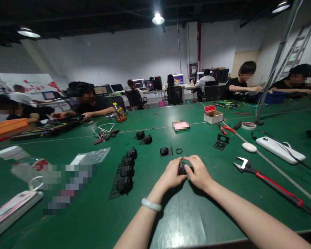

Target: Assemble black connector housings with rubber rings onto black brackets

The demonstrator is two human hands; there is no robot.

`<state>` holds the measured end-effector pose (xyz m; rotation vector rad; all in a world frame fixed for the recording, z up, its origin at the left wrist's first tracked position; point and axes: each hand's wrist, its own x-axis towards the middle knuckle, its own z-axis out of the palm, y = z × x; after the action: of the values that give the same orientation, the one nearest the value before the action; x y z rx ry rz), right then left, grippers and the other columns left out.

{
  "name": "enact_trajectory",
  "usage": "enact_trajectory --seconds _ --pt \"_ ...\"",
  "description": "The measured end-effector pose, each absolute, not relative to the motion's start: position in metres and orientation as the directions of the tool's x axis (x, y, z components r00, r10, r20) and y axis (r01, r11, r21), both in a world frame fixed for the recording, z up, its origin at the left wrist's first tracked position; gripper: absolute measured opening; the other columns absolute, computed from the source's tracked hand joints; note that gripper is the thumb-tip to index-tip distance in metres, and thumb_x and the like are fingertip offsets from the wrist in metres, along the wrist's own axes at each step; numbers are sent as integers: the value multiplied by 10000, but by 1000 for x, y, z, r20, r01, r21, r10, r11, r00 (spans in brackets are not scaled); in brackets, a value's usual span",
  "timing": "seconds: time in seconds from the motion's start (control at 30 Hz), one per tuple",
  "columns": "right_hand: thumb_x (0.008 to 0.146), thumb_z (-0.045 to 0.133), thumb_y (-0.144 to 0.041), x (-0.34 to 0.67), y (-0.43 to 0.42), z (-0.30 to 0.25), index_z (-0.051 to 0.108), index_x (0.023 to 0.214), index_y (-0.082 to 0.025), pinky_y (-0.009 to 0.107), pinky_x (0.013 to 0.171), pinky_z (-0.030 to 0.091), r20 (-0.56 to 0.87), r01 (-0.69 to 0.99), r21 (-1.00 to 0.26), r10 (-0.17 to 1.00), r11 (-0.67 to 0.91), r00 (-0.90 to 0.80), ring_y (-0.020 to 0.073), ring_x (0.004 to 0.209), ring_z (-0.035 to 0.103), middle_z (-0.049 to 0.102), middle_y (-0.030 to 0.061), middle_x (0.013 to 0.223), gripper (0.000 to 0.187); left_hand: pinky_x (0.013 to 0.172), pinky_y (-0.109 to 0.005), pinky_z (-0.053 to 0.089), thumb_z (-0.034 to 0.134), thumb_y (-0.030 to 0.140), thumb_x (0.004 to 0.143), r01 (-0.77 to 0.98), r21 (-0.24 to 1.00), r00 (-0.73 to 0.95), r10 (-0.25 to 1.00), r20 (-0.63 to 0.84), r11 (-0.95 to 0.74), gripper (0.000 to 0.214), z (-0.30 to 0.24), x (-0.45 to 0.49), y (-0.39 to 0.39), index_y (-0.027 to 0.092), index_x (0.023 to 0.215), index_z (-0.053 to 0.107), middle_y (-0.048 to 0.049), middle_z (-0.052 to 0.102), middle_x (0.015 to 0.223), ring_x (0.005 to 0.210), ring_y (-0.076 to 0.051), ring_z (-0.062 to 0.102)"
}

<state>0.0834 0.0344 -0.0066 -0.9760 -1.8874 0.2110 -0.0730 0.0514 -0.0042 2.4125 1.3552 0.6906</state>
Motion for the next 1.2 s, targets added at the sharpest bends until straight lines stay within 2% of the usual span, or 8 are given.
enact_trajectory --seconds 0.17,0.33,0.47,0.63,0.77,0.9,1.07,1.2 --pt "813 363 -254 85 36 -7 564 588 -167 310 668 371 643 575 -491 717 655 -268 156 625 486 555 50 584 314 895 -402 318 610 282 619 735 459 433 866 250 -499 643 -2 -71 49 124 1180 338 -122 466 1097 1024 -248 428" --pt "798 399 -287 86 37 -6 590 814 -168 307 695 366 652 556 -502 712 663 -261 178 768 495 601 70 762 225 885 -400 317 583 255 639 740 465 423 874 240 -486 581 3 -67 47 144 1157 346 -110 463 1077 1009 -243 430" --pt "829 338 -258 86 36 -5 542 540 -165 291 637 354 661 556 -509 712 657 -237 139 572 463 510 33 518 366 851 -381 340 597 232 606 765 466 384 896 224 -445 522 5 -64 47 144 1077 389 -86 466 993 948 -231 448" --pt "798 411 -287 85 36 -3 585 807 -167 296 690 362 656 526 -512 704 680 -272 175 788 494 595 62 766 212 806 -329 374 527 198 649 764 481 357 903 240 -430 361 4 -61 46 140 987 413 -74 449 939 900 -199 454" --pt "833 331 -266 87 36 -3 546 543 -166 299 641 350 649 569 -511 723 644 -236 145 586 464 520 38 525 374 819 -349 365 562 190 606 787 482 311 922 228 -385 421 3 -59 46 140 990 397 -74 444 941 910 -214 444" --pt "794 410 -333 88 37 -2 589 817 -174 326 714 347 642 565 -483 710 668 -290 192 809 482 603 69 777 241 809 -350 370 539 165 613 786 479 328 920 212 -391 388 3 -59 47 144 976 402 -77 452 931 902 -216 447" --pt "835 323 -285 88 38 -3 557 553 -163 313 664 342 631 609 -483 732 629 -256 152 600 462 533 50 545 386 845 -347 359 561 190 601 789 458 340 912 228 -409 428 3 -61 47 148 992 393 -79 442 964 931 -220 433" --pt "800 401 -313 87 38 -3 591 825 -166 325 723 339 637 571 -471 707 672 -306 190 816 483 600 72 787 242 832 -344 365 536 188 622 783 449 362 902 233 -430 384 3 -61 47 149 979 400 -76 445 948 913 -215 441"
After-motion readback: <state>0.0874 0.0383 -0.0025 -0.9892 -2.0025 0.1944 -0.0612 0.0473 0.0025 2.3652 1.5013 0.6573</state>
